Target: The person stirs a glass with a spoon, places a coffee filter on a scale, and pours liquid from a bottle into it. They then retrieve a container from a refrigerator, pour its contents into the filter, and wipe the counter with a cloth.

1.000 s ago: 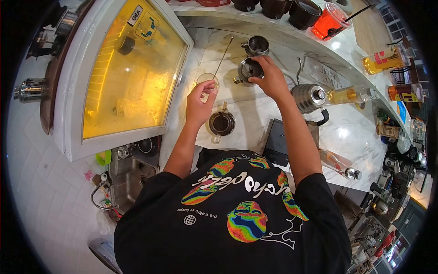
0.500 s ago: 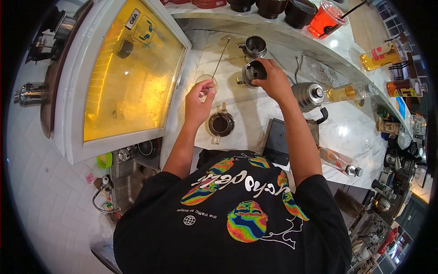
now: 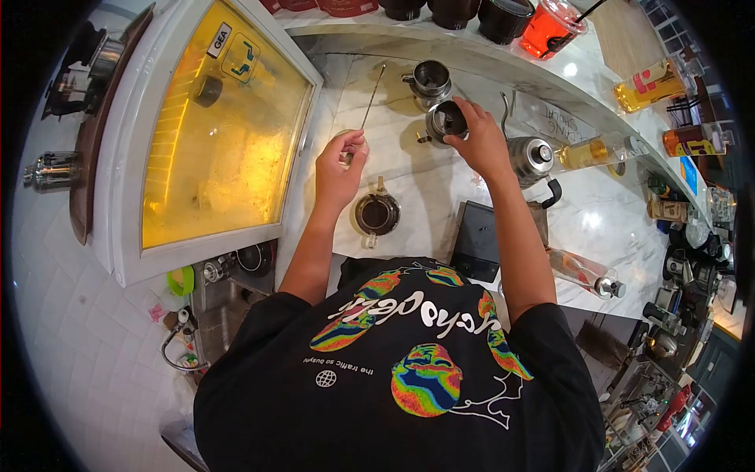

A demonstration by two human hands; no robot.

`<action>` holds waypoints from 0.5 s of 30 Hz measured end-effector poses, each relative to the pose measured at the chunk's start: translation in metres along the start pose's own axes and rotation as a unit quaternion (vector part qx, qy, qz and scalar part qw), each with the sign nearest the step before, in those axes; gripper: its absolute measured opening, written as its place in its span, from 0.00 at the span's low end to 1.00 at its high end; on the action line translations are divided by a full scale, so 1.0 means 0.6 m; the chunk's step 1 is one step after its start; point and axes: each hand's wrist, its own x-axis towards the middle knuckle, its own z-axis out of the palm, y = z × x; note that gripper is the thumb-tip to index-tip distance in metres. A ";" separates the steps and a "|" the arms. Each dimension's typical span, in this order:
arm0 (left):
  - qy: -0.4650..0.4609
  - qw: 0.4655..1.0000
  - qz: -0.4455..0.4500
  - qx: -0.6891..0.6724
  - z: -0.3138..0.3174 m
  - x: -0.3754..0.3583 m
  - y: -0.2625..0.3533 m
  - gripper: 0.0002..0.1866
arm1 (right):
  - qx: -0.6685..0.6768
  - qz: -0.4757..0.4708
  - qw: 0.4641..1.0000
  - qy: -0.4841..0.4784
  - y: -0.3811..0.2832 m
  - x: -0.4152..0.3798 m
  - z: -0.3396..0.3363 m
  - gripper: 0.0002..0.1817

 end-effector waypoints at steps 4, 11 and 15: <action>0.001 1.000 -0.014 0.026 -0.016 -0.013 -0.012 0.17 | -0.015 -0.013 1.000 0.008 0.008 -0.008 0.012 0.46; 0.023 0.997 -0.052 0.043 -0.041 -0.037 -0.051 0.18 | -0.006 -0.020 0.998 0.055 -0.003 0.000 0.001 0.44; 0.027 0.997 -0.062 0.048 -0.049 -0.045 -0.072 0.19 | -0.014 -0.048 0.996 0.076 0.002 0.048 -0.002 0.41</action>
